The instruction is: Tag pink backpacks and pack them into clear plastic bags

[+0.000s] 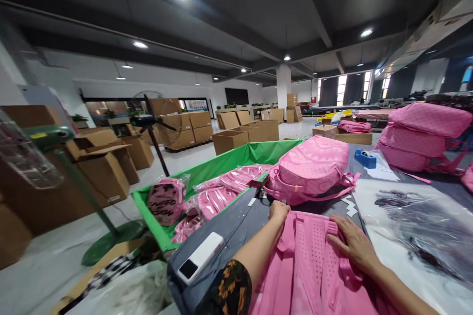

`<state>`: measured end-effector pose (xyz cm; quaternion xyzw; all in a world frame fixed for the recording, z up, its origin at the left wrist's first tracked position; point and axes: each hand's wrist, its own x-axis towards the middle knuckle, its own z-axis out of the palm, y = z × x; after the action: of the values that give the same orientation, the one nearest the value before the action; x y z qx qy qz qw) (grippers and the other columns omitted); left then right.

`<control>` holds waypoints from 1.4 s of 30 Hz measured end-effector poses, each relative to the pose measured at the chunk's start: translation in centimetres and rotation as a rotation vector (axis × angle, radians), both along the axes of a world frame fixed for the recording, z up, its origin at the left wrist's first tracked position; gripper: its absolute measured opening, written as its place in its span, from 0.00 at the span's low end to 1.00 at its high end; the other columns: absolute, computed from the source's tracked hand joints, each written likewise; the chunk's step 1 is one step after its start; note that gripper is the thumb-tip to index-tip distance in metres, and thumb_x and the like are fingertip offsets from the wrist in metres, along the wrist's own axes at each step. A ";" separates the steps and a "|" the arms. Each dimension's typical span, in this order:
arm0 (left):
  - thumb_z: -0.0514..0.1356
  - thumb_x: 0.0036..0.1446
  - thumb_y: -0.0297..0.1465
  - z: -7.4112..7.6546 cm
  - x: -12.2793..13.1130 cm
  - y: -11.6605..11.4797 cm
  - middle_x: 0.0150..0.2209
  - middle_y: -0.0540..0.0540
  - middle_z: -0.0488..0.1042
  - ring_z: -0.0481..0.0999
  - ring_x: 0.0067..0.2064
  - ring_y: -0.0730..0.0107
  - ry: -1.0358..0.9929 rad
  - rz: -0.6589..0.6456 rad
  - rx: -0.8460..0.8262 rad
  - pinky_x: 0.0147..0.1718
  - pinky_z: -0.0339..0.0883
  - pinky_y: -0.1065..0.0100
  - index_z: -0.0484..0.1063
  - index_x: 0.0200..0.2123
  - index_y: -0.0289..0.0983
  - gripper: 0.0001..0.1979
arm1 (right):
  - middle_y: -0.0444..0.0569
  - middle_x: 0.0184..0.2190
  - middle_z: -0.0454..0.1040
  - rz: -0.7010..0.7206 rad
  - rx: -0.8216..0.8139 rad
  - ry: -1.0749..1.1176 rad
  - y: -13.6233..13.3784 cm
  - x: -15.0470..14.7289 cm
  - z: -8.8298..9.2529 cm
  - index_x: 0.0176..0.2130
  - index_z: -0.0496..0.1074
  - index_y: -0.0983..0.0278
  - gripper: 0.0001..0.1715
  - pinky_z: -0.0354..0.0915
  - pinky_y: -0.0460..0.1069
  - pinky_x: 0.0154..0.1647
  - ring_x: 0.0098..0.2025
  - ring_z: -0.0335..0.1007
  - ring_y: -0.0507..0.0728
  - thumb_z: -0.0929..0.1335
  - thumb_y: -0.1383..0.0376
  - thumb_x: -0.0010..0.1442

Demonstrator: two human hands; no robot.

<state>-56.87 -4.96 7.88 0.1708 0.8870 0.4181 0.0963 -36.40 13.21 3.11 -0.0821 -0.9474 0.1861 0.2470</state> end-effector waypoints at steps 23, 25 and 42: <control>0.65 0.61 0.35 -9.0 10.3 -6.1 0.41 0.44 0.76 0.74 0.46 0.60 0.550 -0.520 -0.101 0.49 0.68 0.60 0.77 0.41 0.37 0.08 | 0.49 0.36 0.79 -0.039 -0.028 -0.180 -5.3 7.0 -1.7 0.36 0.70 0.60 0.17 0.66 0.53 0.40 0.39 0.75 0.61 0.62 0.52 0.69; 0.63 0.63 0.37 -9.1 8.8 -4.0 0.41 0.42 0.76 0.74 0.47 0.58 0.500 -0.516 -0.158 0.51 0.67 0.58 0.77 0.39 0.35 0.10 | 0.48 0.35 0.79 -0.138 -0.028 -0.328 -4.3 5.0 -1.2 0.35 0.70 0.59 0.16 0.63 0.51 0.36 0.38 0.75 0.60 0.63 0.52 0.69; 0.49 0.60 0.60 -7.7 15.6 0.4 0.75 0.35 0.38 0.38 0.75 0.47 0.322 -0.814 -0.278 0.72 0.38 0.46 0.40 0.73 0.30 0.52 | 0.54 0.50 0.78 -0.183 0.147 -0.194 -1.9 2.1 -1.9 0.53 0.72 0.62 0.20 0.69 0.56 0.53 0.52 0.74 0.61 0.59 0.69 0.66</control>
<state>-41.29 -4.57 0.15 0.5537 0.7990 0.1913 0.1356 -34.33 11.35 1.19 -0.1675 -0.9665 0.0841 0.1754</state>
